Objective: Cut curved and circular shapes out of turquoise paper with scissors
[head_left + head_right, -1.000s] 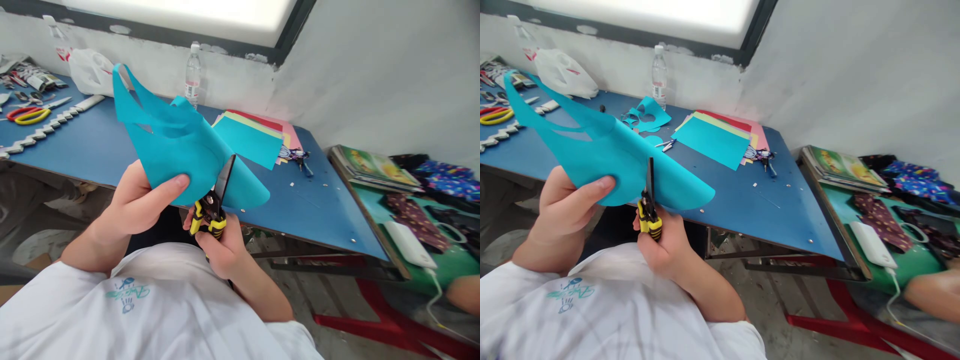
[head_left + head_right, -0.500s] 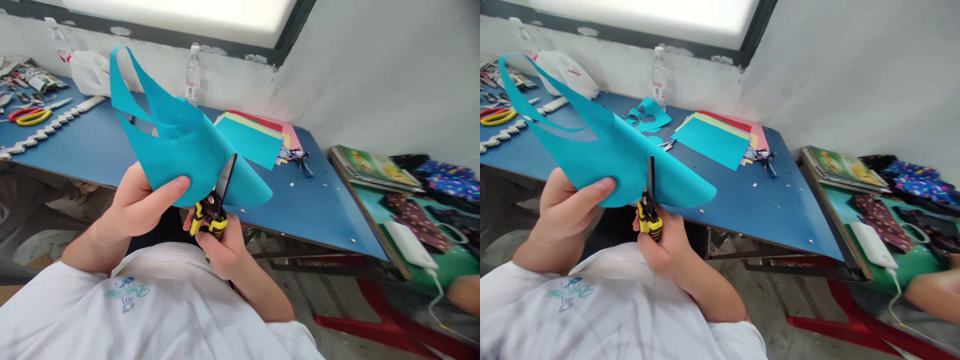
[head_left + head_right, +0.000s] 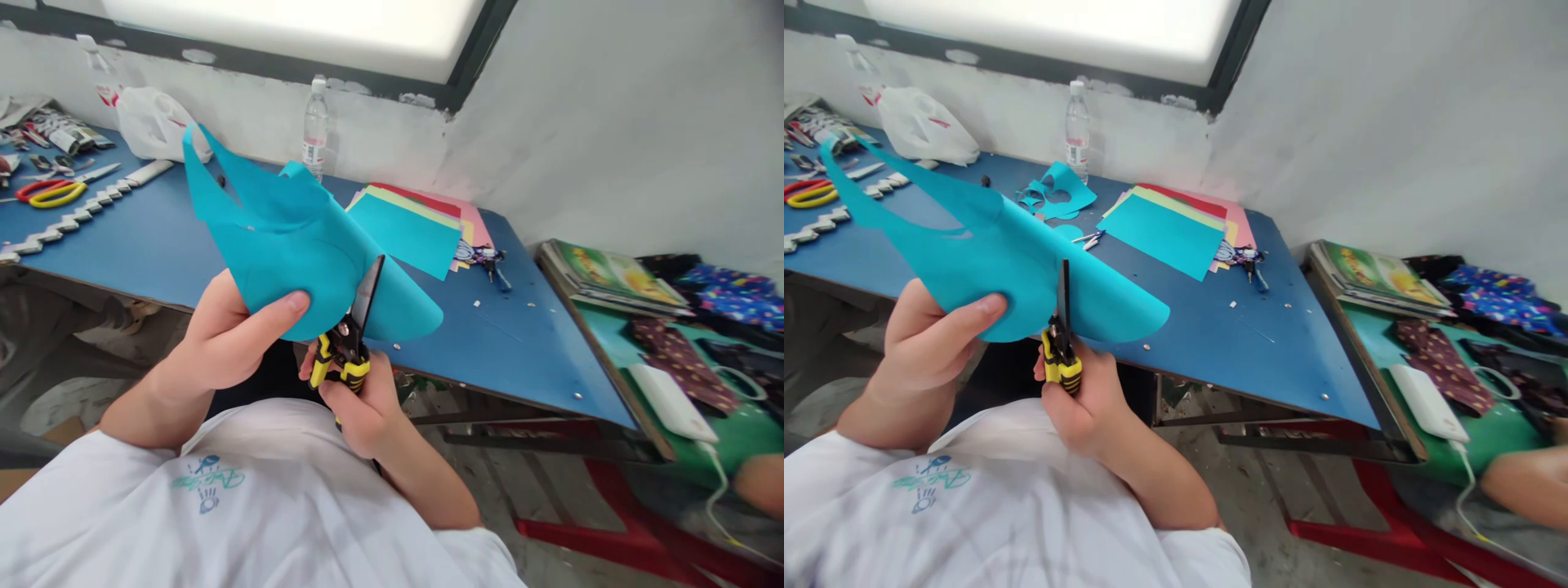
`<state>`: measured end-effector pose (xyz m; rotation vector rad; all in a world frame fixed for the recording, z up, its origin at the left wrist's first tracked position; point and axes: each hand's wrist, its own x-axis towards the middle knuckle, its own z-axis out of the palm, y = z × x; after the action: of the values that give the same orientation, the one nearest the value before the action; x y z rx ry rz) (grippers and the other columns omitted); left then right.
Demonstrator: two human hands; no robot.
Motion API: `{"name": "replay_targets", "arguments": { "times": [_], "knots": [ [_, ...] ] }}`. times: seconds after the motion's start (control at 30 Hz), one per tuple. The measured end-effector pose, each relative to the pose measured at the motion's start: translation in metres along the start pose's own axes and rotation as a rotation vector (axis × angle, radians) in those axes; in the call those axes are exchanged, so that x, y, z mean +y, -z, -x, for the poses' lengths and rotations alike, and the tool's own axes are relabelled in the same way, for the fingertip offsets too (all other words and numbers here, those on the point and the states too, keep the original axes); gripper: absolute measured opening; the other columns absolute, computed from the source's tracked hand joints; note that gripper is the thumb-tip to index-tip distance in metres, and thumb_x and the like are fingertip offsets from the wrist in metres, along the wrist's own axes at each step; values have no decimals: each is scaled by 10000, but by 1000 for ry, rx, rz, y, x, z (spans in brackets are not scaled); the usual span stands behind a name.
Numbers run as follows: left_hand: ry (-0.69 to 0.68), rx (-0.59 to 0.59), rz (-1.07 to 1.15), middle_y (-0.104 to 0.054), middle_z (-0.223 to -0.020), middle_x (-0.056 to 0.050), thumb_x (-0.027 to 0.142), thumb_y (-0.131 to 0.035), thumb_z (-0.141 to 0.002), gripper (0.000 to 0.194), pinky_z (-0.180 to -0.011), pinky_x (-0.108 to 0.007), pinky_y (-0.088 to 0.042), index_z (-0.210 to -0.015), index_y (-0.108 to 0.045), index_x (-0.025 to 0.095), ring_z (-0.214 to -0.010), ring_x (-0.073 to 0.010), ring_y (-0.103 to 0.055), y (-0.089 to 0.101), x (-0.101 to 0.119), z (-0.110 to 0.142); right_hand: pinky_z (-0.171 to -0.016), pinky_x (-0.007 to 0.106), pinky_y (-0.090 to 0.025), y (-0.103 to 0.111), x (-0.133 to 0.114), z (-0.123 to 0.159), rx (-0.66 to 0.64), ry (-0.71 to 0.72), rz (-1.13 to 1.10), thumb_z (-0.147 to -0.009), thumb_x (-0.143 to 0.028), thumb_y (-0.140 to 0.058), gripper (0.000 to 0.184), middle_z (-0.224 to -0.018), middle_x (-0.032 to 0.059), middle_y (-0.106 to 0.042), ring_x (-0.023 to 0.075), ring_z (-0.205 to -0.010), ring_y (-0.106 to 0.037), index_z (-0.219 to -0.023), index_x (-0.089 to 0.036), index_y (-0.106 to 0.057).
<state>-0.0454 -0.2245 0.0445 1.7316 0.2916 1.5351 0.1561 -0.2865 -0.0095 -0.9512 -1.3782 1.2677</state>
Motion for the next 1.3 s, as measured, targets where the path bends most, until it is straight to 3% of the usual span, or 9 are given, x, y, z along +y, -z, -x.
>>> {"name": "replay_targets", "arguments": {
  "times": [0.17,0.27,0.47,0.63,0.87,1.0,1.17,1.3],
  "knots": [
    [-37,-18,-16,-956,-1083,4,208,-888,-1207,109,-848,-305,-764,-1222,-983,259,-919,-192,-875,2,-3,-1,-892,526,-676,0,-2,-1,0,2,10,-732,-294,-759,205,-946,36,-895,402,-988,-890,-926,-317,-824],
    [-11,-28,-39,-927,-1027,-10,310,-871,-1239,129,-767,-287,-726,-1190,-965,237,-857,-184,-852,3,-5,0,-885,518,-676,1,-1,-1,-10,28,16,-749,-282,-760,199,-950,45,-906,386,-958,-887,-929,-296,-844],
    [25,-86,23,-857,-915,13,310,-779,-1311,246,-599,-222,-574,-1123,-916,228,-650,-102,-743,3,-7,4,-864,498,-671,1,1,-1,-13,56,16,-766,-283,-779,178,-942,53,-912,371,-930,-884,-930,-277,-849],
    [-65,15,-72,-901,-1013,-16,377,-926,-1228,195,-787,-280,-687,-1130,-935,209,-853,-171,-824,5,-16,3,-873,504,-671,1,0,-1,-4,35,26,-758,-281,-775,165,-950,42,-915,373,-948,-885,-905,-295,-849],
    [-75,19,-101,-906,-997,-11,245,-880,-1238,134,-827,-287,-676,-1123,-939,213,-857,-162,-800,7,-16,-1,-906,520,-673,2,3,-2,0,9,18,-739,-292,-775,207,-950,40,-908,378,-954,-880,-935,-295,-841],
    [-111,-18,-90,-929,-1041,6,186,-933,-1190,53,-853,-314,-687,-1159,-947,228,-889,-181,-822,6,-12,-4,-904,511,-667,3,3,0,-18,7,13,-750,-286,-762,190,-975,36,-892,368,-973,-861,-927,-298,-831],
    [-117,-40,-71,-937,-1078,10,93,-834,-1215,173,-902,-299,-681,-1204,-938,231,-942,-164,-829,4,-9,-6,-964,531,-666,4,2,0,-21,42,32,-781,-275,-755,188,-1006,36,-883,383,-1039,-865,-950,-301,-832],
    [-140,-25,-71,-904,-1006,15,106,-887,-1172,137,-851,-314,-659,-1115,-908,229,-879,-165,-787,1,-9,-7,-1053,572,-676,4,0,0,-22,59,52,-785,-282,-749,182,-1022,41,-889,410,-1115,-882,-941,-307,-840]
  ]
}}
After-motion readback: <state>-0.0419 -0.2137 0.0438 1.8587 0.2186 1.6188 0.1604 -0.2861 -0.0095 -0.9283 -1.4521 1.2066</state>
